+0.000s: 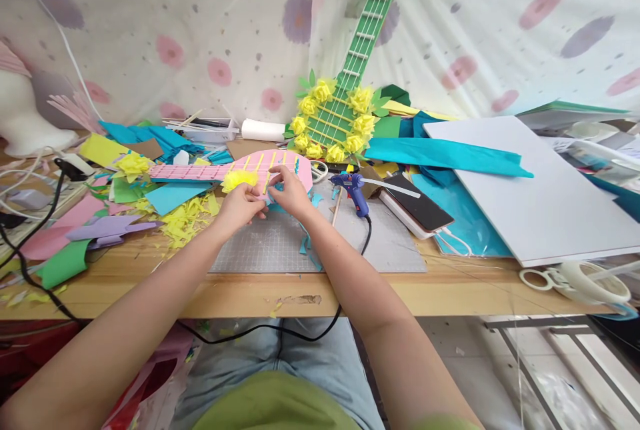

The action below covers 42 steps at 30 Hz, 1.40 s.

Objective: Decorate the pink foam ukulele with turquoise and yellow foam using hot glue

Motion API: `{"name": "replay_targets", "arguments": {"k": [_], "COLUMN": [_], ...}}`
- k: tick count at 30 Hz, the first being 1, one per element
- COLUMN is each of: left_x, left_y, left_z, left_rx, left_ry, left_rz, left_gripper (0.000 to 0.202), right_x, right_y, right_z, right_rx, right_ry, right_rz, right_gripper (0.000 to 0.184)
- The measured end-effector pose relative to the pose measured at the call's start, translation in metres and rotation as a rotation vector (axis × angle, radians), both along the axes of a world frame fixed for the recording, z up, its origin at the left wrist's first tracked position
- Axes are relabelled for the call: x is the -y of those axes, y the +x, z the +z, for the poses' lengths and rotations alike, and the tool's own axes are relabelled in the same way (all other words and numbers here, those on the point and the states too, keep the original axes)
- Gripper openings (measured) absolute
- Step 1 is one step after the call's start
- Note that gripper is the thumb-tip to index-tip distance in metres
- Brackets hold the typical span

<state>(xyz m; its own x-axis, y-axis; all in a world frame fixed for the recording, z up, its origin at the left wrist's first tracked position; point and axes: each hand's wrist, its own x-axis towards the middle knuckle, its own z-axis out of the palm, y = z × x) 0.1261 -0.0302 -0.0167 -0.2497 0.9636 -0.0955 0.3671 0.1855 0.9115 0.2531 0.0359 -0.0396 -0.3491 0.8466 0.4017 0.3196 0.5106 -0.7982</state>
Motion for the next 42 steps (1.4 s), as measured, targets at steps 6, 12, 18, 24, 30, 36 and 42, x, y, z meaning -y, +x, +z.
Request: {"name": "replay_targets", "arguments": {"k": [6,12,18,24,30,36,42], "left_x": [-0.002,-0.004,-0.005,-0.005,-0.004,0.006,0.014], "left_y": [0.003,0.003,0.007,0.008,0.003,-0.001,-0.003], "left_z": [-0.001,-0.001,0.001,0.000,0.000,-0.005,-0.004], "left_rx": [-0.029,-0.044,-0.032,-0.035,0.066,0.053,-0.003], "left_ry": [0.020,0.004,-0.013,-0.020,-0.037,0.082,0.308], "left_rz": [0.008,0.004,0.026,-0.012,-0.002,0.007,0.112], "left_gripper": [0.027,0.026,0.028,0.023,0.021,0.023,0.028], "right_x": [0.000,0.001,0.002,0.003,0.003,0.006,0.011], "right_y": [-0.001,-0.001,-0.001,-0.001,0.000,0.001,0.017], "right_z": [0.000,0.000,0.002,0.003,0.004,0.007,0.026], "right_rx": [0.006,0.018,0.037,0.039,0.021,-0.021,-0.093], "right_ry": [0.008,0.013,-0.005,0.004,-0.003,0.008,0.106], "right_rz": [-0.001,-0.008,-0.023,-0.022,-0.020,0.010,-0.032], "right_gripper": [0.037,0.038,0.038,0.038,0.034,0.032,0.028]}}
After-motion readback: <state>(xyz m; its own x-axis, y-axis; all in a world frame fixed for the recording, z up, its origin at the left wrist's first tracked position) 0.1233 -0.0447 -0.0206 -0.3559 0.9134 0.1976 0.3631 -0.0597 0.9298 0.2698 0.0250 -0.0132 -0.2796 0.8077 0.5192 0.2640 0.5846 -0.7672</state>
